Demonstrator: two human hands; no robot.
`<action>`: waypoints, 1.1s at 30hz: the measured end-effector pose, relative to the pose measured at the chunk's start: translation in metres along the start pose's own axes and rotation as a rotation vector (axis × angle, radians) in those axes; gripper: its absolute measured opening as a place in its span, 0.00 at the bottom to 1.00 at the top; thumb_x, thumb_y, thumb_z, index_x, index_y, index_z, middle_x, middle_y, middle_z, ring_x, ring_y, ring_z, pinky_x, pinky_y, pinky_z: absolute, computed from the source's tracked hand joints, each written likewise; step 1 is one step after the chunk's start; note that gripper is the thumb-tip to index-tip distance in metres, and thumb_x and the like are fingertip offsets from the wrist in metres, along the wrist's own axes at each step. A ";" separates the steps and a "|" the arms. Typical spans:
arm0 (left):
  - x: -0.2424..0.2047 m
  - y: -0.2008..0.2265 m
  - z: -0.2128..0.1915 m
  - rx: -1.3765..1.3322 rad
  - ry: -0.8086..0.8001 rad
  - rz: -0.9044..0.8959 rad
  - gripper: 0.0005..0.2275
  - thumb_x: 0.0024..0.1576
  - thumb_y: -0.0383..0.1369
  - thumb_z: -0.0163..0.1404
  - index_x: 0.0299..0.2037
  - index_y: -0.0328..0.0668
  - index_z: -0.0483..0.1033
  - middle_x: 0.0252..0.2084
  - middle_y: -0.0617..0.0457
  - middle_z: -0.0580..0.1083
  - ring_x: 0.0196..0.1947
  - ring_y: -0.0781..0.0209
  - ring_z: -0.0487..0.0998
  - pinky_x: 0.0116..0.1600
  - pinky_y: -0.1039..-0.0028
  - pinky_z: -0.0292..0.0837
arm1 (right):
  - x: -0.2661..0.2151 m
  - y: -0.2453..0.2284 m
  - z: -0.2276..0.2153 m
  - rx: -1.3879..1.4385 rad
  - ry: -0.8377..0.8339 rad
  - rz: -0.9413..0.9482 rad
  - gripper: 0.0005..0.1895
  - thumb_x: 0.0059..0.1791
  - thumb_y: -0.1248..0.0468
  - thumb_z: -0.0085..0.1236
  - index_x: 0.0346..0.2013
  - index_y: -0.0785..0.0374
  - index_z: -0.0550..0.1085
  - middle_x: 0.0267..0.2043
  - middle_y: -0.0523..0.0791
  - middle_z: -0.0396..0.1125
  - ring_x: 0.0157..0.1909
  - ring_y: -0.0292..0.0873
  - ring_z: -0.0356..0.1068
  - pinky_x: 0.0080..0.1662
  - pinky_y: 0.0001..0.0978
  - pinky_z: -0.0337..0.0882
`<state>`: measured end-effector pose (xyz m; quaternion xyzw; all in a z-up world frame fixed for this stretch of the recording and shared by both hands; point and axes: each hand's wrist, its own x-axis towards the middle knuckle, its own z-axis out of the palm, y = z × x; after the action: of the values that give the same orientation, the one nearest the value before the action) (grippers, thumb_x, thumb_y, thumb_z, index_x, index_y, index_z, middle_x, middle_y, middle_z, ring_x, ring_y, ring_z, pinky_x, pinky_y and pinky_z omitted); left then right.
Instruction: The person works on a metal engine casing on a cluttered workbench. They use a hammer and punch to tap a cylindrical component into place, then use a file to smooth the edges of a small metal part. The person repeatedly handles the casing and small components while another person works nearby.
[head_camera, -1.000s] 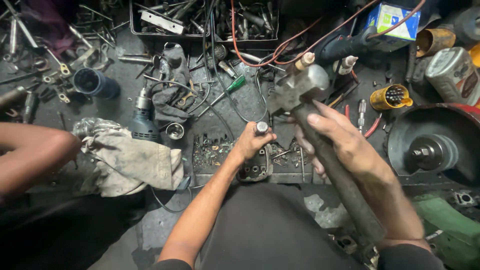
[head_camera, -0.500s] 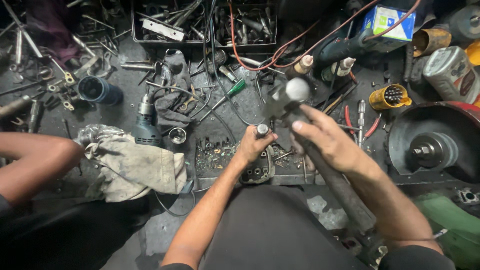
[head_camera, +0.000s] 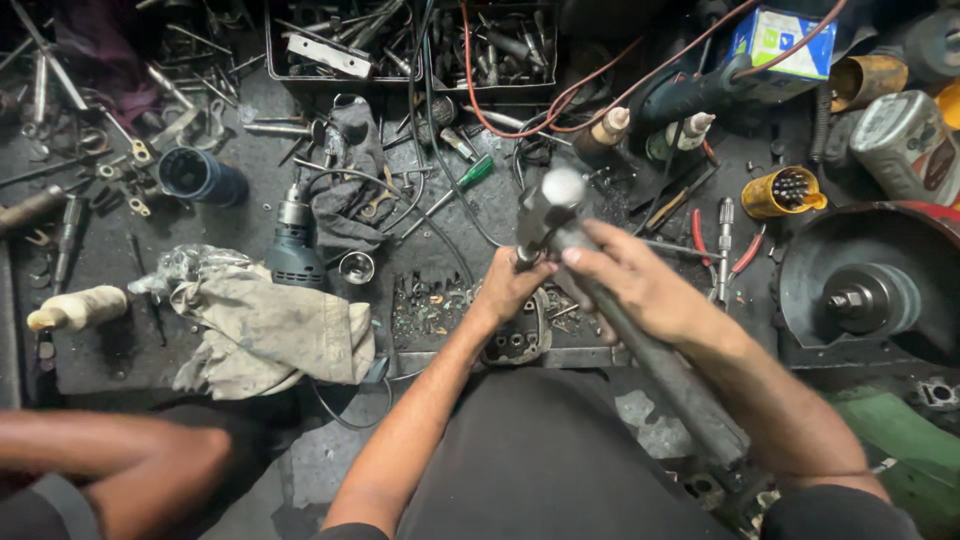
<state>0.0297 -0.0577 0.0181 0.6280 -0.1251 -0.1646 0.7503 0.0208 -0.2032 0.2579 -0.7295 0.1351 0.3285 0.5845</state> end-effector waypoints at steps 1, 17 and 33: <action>0.001 0.000 -0.001 0.029 -0.017 -0.022 0.09 0.57 0.33 0.56 0.28 0.35 0.75 0.23 0.61 0.70 0.26 0.73 0.67 0.31 0.73 0.63 | -0.004 -0.002 -0.004 0.029 -0.012 -0.051 0.28 0.51 0.51 0.49 0.63 0.59 0.63 0.25 0.42 0.65 0.16 0.33 0.64 0.17 0.24 0.66; 0.002 0.004 0.000 -0.032 -0.023 -0.055 0.09 0.58 0.35 0.54 0.35 0.35 0.78 0.26 0.62 0.74 0.29 0.74 0.70 0.35 0.75 0.68 | 0.007 0.001 0.004 0.052 -0.065 0.085 0.23 0.53 0.50 0.48 0.56 0.60 0.65 0.22 0.41 0.60 0.13 0.35 0.61 0.17 0.25 0.65; 0.006 -0.009 -0.003 -0.005 -0.061 -0.045 0.09 0.56 0.33 0.53 0.28 0.37 0.72 0.23 0.63 0.69 0.26 0.74 0.67 0.31 0.74 0.64 | 0.011 0.000 0.005 -0.151 -0.004 0.162 0.28 0.50 0.49 0.49 0.64 0.46 0.60 0.21 0.41 0.61 0.15 0.35 0.62 0.16 0.29 0.66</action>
<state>0.0354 -0.0592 0.0085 0.6236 -0.1334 -0.2007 0.7437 0.0269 -0.1960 0.2507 -0.7575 0.1672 0.3852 0.4998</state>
